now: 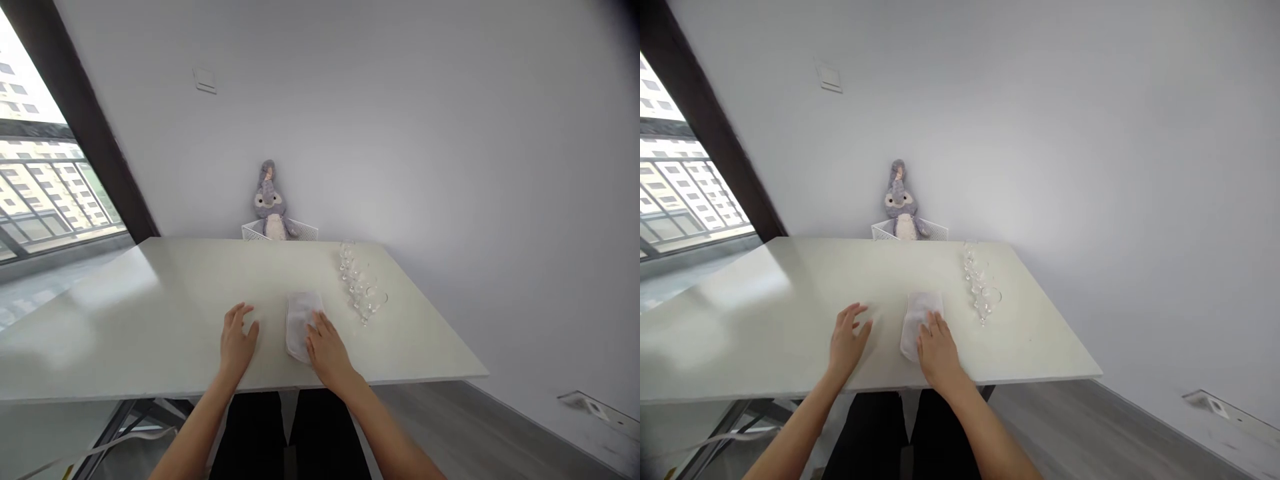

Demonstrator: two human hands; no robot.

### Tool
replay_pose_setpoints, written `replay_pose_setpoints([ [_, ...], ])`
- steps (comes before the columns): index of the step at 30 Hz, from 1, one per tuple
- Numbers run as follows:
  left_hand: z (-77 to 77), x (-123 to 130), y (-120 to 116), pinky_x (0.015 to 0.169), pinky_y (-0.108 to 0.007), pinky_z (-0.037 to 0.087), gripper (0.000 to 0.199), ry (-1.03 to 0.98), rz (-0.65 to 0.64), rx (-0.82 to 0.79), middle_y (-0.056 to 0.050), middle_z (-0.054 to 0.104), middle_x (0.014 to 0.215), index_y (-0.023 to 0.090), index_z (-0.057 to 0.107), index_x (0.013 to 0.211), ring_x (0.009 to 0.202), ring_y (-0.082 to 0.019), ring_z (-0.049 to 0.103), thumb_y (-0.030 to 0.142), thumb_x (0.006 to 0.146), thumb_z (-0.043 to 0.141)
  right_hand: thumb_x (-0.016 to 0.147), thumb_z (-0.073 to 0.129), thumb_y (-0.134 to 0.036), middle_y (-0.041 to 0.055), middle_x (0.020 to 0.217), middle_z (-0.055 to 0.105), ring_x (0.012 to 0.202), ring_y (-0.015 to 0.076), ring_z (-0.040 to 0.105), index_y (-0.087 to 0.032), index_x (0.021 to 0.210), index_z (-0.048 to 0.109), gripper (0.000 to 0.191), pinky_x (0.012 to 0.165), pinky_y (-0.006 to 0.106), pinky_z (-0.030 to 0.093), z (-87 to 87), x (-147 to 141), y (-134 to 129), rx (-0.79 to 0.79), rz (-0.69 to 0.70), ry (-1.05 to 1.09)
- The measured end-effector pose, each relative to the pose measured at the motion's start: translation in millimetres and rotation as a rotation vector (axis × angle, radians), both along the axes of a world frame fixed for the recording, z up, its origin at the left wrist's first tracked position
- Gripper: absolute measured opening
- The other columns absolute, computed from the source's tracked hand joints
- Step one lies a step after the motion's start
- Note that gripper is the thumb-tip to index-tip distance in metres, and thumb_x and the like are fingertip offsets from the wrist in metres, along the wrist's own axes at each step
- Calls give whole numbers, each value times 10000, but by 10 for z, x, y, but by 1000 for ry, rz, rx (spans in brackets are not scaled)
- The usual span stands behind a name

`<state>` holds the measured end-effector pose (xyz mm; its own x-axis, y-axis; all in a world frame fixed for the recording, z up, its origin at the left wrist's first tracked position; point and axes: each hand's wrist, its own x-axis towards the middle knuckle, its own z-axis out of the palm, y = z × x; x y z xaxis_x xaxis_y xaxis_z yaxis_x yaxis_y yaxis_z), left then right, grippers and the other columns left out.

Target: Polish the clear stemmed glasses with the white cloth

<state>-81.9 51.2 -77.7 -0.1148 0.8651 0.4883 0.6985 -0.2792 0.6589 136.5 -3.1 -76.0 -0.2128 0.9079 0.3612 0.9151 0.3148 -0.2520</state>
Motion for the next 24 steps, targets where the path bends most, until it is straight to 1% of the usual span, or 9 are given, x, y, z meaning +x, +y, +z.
replay_pose_setpoints([
  [1,-29,-103,-96,810,-368,446,292,126,-4,24,-100,452,1158,205,530,1038,1011,-228,491,318,774,477,901,290,-313,120,1368,353,1275,257,277,-124,1205,498,414,988,435,317,-55,-31,93,-60,49,-14],
  [3,-94,-291,-231,817,-376,423,280,304,25,52,-87,509,1000,198,554,1010,940,-229,507,346,791,460,896,281,-391,147,1396,291,1302,278,211,-98,1277,417,499,1018,449,259,-167,-81,287,-171,117,-38],
  [6,-167,-458,-314,737,-318,418,245,417,8,1,-42,527,818,200,578,887,772,-181,535,362,832,404,881,237,-492,160,1425,197,1323,293,113,-89,1337,319,615,1049,447,153,-270,-94,623,-255,109,-70],
  [9,-175,-465,-337,624,-262,388,287,445,-6,-93,-11,528,748,207,563,744,657,-136,534,371,857,357,860,201,-555,150,1441,146,1328,292,73,-123,1362,267,665,1053,442,82,-280,-34,1048,-310,47,-110],
  [13,-133,-393,-367,570,-247,343,312,492,-14,-187,11,551,689,214,546,707,609,-123,538,379,866,334,849,159,-579,135,1457,91,1330,297,30,-155,1380,209,681,1039,458,17,-244,69,1679,-383,-93,-153],
  [15,-134,-382,-378,558,-250,332,320,511,-17,-241,20,569,655,222,539,705,607,-131,551,392,869,324,845,130,-585,122,1463,52,1327,306,0,-174,1388,176,683,1022,495,-5,-232,97,1973,-414,-156,-168],
  [18,-188,-401,-377,532,-256,323,316,522,9,-297,29,590,608,236,543,718,583,-146,570,415,865,328,832,102,-600,92,1469,-2,1318,333,-44,-221,1394,130,679,973,586,-8,-227,96,2363,-474,-224,-166],
  [21,-264,-428,-372,513,-254,330,293,515,32,-254,35,600,571,242,551,720,542,-147,579,405,859,352,826,110,-605,100,1468,-5,1312,354,-45,-220,1394,126,687,955,612,-12,-232,31,2686,-493,-255,-147],
  [24,-321,-443,-381,500,-245,342,269,494,30,-120,45,594,545,241,549,699,502,-130,571,374,857,376,836,124,-587,148,1460,19,1317,342,-24,-157,1394,136,705,988,552,-52,-233,-139,2937,-463,-219,-149],
])
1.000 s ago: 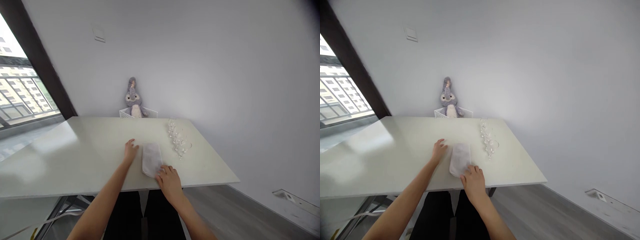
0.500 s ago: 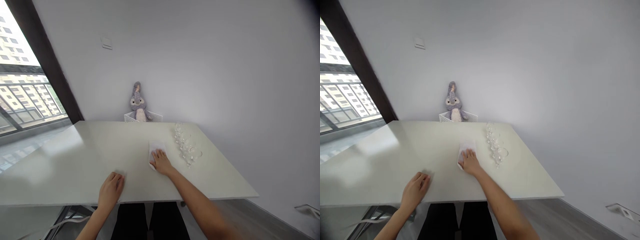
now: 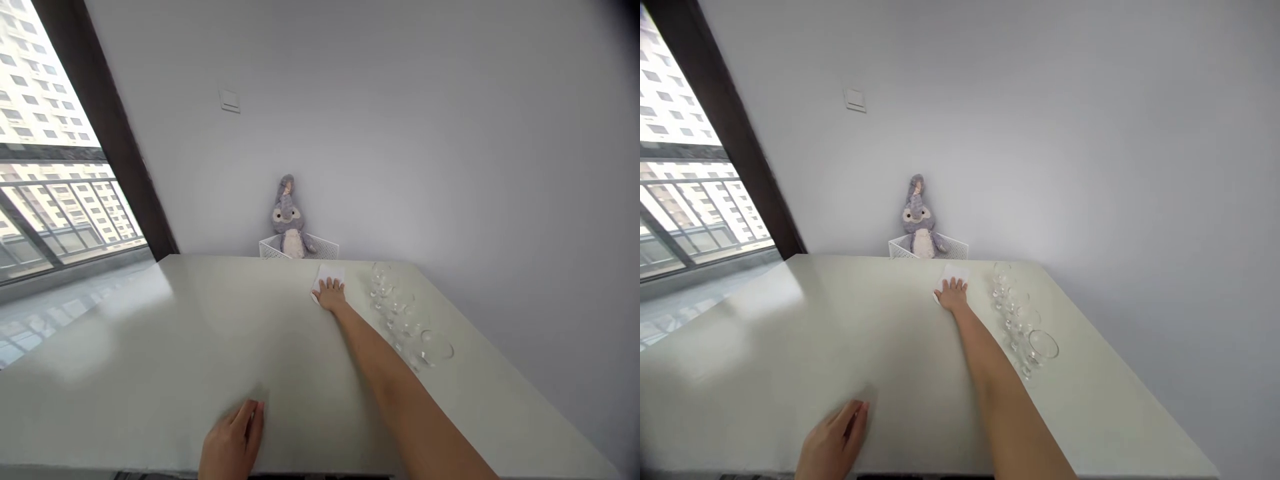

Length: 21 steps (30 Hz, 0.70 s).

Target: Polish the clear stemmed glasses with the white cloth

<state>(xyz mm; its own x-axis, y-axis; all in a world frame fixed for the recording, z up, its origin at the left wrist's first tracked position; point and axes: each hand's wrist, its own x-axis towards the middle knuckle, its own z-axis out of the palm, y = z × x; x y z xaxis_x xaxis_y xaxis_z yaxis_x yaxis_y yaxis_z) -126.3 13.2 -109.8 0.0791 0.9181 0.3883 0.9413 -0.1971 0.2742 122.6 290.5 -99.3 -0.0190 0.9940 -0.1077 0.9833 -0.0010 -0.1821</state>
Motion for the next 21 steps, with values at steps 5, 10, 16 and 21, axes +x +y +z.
replay_pose_setpoints([
  [5,-42,6,-20,483,-238,354,241,-8,-16,165,47,582,534,237,545,688,470,-114,552,340,854,403,858,192,-544,218,1435,78,1318,331,33,-89,1376,191,690,1017,496,-38,23,-595,201,51,145,31],
  [10,-88,-5,-24,483,-244,367,202,-60,-12,248,35,587,556,236,543,714,472,-113,546,305,851,412,880,220,-507,228,1419,137,1304,334,75,-46,1354,215,662,1014,495,16,71,-1510,-10,127,362,91],
  [16,-108,-43,-88,491,-252,380,223,-137,-28,228,14,563,526,235,532,656,462,-119,526,264,843,414,791,387,-586,164,1419,218,1296,319,181,-141,1329,305,703,1035,497,143,92,-2596,-697,121,678,151],
  [21,-52,-51,-128,516,-243,386,231,-210,-51,301,0,570,527,210,543,627,480,-118,530,253,829,438,768,390,-622,171,1411,234,1295,336,180,-149,1326,296,737,1015,546,185,-16,-2816,-1342,163,991,188],
])
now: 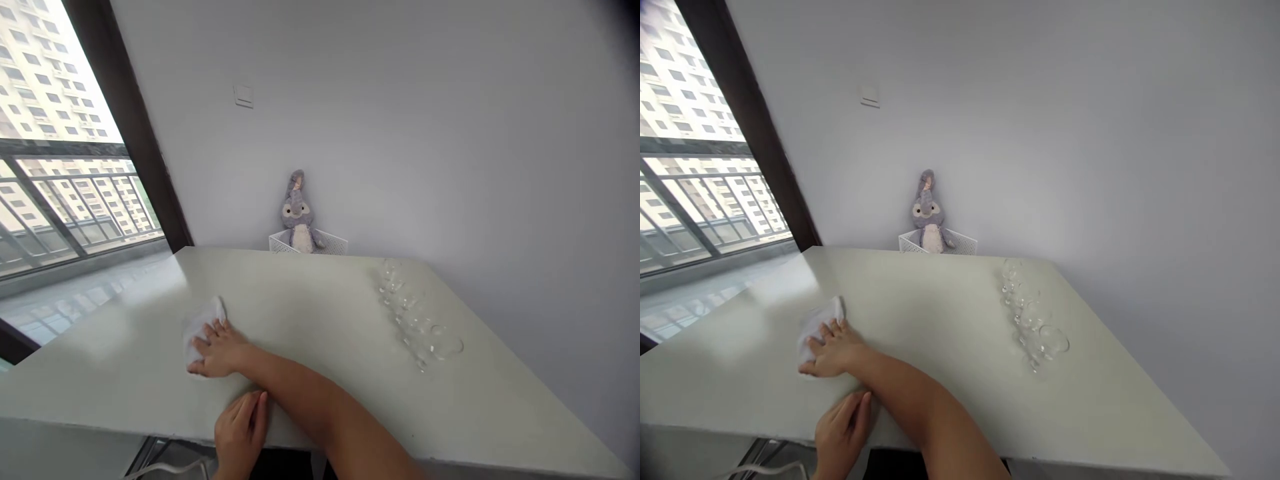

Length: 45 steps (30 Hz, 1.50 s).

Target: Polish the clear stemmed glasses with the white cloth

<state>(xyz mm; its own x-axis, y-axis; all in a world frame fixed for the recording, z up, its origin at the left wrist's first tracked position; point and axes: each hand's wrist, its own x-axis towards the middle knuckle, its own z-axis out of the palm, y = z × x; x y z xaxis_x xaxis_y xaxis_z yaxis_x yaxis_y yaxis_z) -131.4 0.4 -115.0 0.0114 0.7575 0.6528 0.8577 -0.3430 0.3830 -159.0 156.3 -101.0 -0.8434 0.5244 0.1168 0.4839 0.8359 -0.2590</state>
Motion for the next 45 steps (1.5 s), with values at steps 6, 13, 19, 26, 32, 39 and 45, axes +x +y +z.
replay_pose_setpoints([
  [6,-6,-11,17,532,-240,360,232,8,36,4,1,571,539,191,560,652,497,-117,521,282,830,444,802,283,-630,163,1426,201,1316,305,124,-133,1349,263,739,1050,495,128,-12,673,-299,-15,-3,4],
  [13,-1,-3,25,521,-231,317,288,72,96,-119,23,510,496,199,558,641,479,-110,478,335,842,402,853,230,-564,152,1441,152,1326,294,75,-130,1365,255,671,1060,428,75,83,1975,-80,-53,-439,-43],
  [19,136,-17,-11,501,-205,328,311,-196,175,-226,45,445,464,189,577,712,453,-96,429,396,832,379,859,180,-560,168,1448,72,1328,305,7,-118,1377,212,682,1040,472,0,53,2863,-229,-97,-890,-130],
  [26,241,14,36,519,-215,384,327,-451,152,-243,30,520,575,180,578,851,524,-114,476,419,832,356,862,291,-500,214,1414,191,1308,360,93,-72,1343,297,644,1040,496,68,-2,2653,-809,-5,-838,-45],
  [32,369,360,124,859,-325,409,301,-10,-245,-218,-49,604,1045,207,564,1046,995,-185,529,345,816,430,837,410,-412,134,1376,334,1300,259,205,-132,1298,380,539,1059,428,147,116,2029,-1393,114,-251,100],
  [39,331,482,107,927,-358,383,350,267,-422,-385,-32,574,1161,258,555,1112,1085,-189,499,393,853,362,789,505,-297,-41,1333,422,1297,147,237,-316,1260,421,479,1074,377,117,450,2805,-1586,-129,-65,48],
  [45,265,951,-101,919,-456,365,417,434,-539,-302,-22,408,1345,343,479,1201,1189,-273,405,458,801,450,824,375,-158,-37,1223,537,1278,170,281,-283,1090,592,366,1072,430,90,443,3505,-1668,-104,-376,45],
])
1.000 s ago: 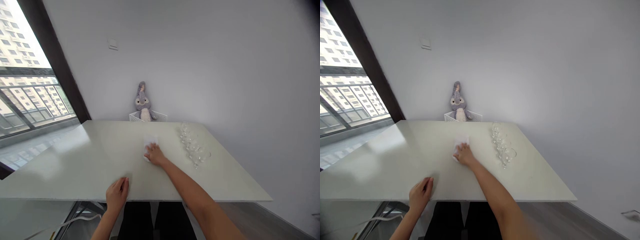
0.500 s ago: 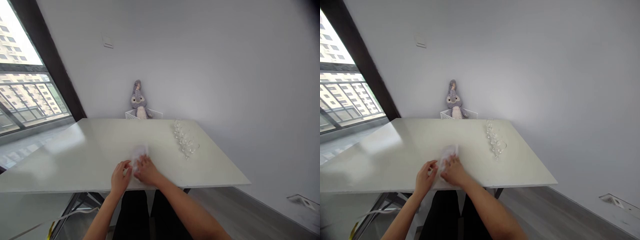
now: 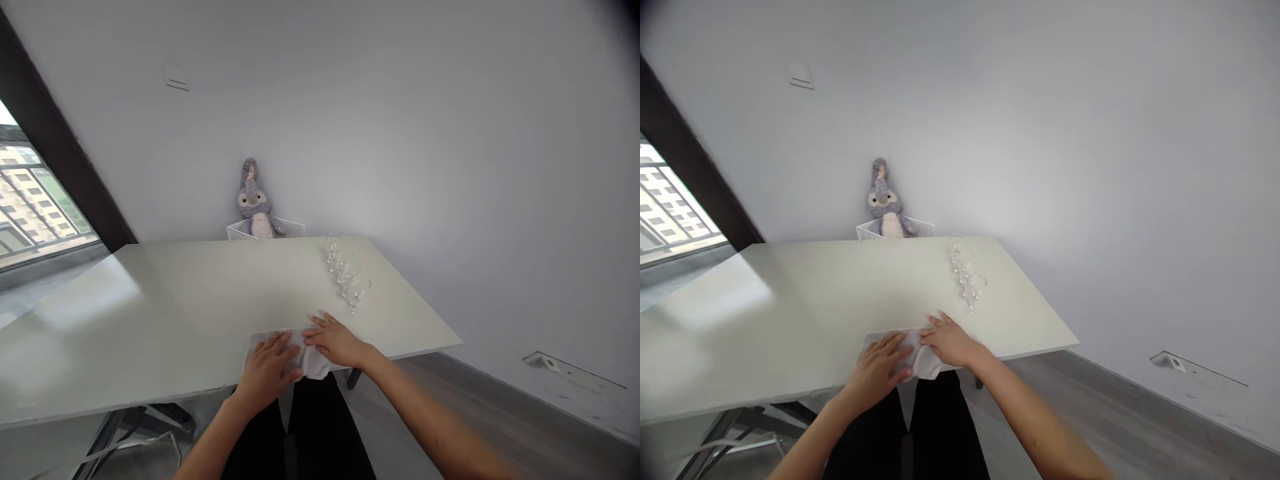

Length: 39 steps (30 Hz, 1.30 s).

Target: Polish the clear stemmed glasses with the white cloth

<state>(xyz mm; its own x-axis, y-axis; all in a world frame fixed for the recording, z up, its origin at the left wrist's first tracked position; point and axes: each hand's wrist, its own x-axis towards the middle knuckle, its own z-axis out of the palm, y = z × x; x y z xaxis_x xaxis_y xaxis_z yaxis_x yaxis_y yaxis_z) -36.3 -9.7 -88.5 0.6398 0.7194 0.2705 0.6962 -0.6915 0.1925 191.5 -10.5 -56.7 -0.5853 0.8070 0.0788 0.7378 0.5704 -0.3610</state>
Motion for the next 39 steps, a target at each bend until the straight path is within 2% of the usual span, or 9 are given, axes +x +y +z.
replay_pose_setpoints([
  [5,-36,391,-55,907,-494,345,420,11,45,34,-52,438,1320,303,489,1206,1175,-314,396,425,805,459,819,320,-201,48,990,645,972,171,551,-211,944,640,344,898,344,398,-296,330,-153,188,-490,444],
  [8,-39,437,22,919,-483,331,407,25,35,13,-39,418,1337,309,476,1218,1203,-305,362,416,830,419,819,300,-275,80,896,643,778,166,595,-156,1018,580,363,755,323,473,-408,577,-94,227,-890,773],
  [10,-28,408,86,931,-473,320,418,39,-9,-13,-26,396,1353,334,443,1242,1220,-295,340,417,833,415,796,314,-301,111,974,624,723,160,599,-121,1109,517,414,691,314,493,-450,713,21,151,-1002,894],
  [14,3,311,168,941,-474,302,390,69,-131,-70,34,382,1361,426,404,1243,1250,-291,296,368,858,386,733,385,-306,136,1109,571,757,157,605,-116,1123,499,448,675,299,498,-513,754,257,-37,-921,1019],
  [23,18,234,181,996,-472,265,435,-8,-187,-149,10,377,1366,369,427,1244,1278,-282,262,471,821,419,597,560,-214,19,712,640,660,148,580,-153,812,625,233,681,292,468,-425,43,549,-261,-671,1333],
  [26,70,176,241,1002,-410,298,478,-206,-78,-232,-32,407,1344,306,408,1264,1237,-231,345,449,809,444,605,564,-216,28,777,643,654,140,577,-151,888,616,296,686,294,473,-392,-20,571,-233,-683,1436],
  [31,135,110,553,801,-315,463,483,-668,345,-492,-76,504,1237,227,413,1214,969,-175,563,345,757,513,616,525,-230,46,983,561,632,90,535,-169,911,528,301,648,253,474,-376,338,580,47,-981,1647],
  [35,120,295,911,734,-289,449,641,-710,498,-539,-115,497,1249,204,352,1251,770,-137,592,324,679,615,512,620,-211,68,1146,464,704,110,566,-196,934,507,437,607,245,486,-364,529,683,-96,-1012,1673],
  [39,66,520,1181,711,-276,424,656,-634,511,-522,-83,615,1073,190,379,1244,785,-156,588,349,662,637,506,603,-215,39,1031,509,723,111,568,-195,853,513,359,610,229,481,-371,439,823,-214,-912,1566],
])
